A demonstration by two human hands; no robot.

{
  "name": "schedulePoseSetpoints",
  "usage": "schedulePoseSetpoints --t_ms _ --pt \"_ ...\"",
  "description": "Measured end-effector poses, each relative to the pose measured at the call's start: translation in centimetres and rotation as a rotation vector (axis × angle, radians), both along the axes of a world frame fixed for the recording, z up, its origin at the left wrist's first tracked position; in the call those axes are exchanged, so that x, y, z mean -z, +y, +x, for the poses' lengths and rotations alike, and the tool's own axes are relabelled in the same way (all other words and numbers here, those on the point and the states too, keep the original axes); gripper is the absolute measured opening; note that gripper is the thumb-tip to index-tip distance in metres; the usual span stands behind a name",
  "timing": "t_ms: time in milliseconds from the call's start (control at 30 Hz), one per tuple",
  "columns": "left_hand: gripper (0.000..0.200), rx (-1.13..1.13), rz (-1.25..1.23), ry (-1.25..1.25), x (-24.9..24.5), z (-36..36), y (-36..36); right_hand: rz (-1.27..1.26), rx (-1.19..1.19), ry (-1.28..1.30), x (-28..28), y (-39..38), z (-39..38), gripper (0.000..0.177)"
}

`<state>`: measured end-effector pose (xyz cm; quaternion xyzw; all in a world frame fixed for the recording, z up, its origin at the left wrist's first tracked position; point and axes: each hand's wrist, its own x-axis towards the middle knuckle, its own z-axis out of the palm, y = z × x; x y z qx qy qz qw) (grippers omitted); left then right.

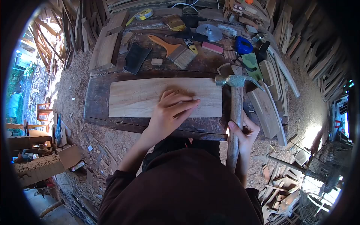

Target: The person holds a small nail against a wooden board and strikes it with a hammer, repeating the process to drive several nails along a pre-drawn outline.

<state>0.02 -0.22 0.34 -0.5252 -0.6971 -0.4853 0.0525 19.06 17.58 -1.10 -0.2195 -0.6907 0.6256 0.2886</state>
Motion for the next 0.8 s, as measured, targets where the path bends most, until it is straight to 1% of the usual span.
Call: schedulePoseSetpoints --t_ms 100,167,233,300,333,367,433,467,500,567,633,700,800 --pt "0.024 0.003 -0.005 0.066 0.1 0.2 0.0 -0.019 -0.008 0.021 -0.4 0.0 0.4 0.054" --pt "0.027 -0.001 -0.002 0.078 0.0 0.3 -0.1 0.06 -0.064 -0.099 -0.8 0.3 1.5 0.056" --pt "0.031 -0.006 -0.002 0.09 -0.1 0.4 -0.2 0.092 -0.07 -0.103 -3.0 -0.3 1.7 0.057" --pt "0.041 -0.031 0.026 -0.057 -0.1 0.5 0.0 0.537 -0.121 -0.066 -5.0 -0.6 2.0 0.057" --pt "0.041 -0.034 0.031 -0.055 0.1 0.5 0.0 0.637 -0.109 -0.041 -5.2 -0.7 2.3 0.059" --pt "0.043 -0.034 0.04 -0.042 0.2 0.5 0.0 0.642 -0.11 -0.041 -6.1 -1.0 2.4 0.059" --pt "0.046 -0.034 0.05 -0.031 0.5 0.6 -0.1 0.752 -0.148 -0.095 -7.9 -1.9 2.6 0.058" --pt "0.045 -0.036 0.058 -0.023 0.5 0.6 -0.1 0.768 -0.153 -0.041 -7.5 -2.0 2.6 0.06" --pt "0.044 -0.04 0.066 -0.013 0.5 0.6 -0.1 0.771 -0.155 -0.04 -7.6 -2.1 2.5 0.06" --pt "0.043 -0.053 0.054 -0.036 0.6 0.8 -0.4 0.832 -0.243 -0.062 -7.9 -2.3 2.3 0.059" --pt "0.043 -0.067 0.043 -0.06 0.5 0.7 -0.6 0.857 -0.241 -0.093 -7.9 -2.7 2.1 0.057" --pt "0.043 -0.082 0.02 0.01 0.4 0.6 -0.4 0.873 -0.256 -0.202 -8.0 -2.8 1.9 0.057" --pt "0.043 -0.041 0.047 -0.019 0.6 0.5 -0.3 0.871 -0.19 -0.175 -8.4 -2.8 2.1 0.057"
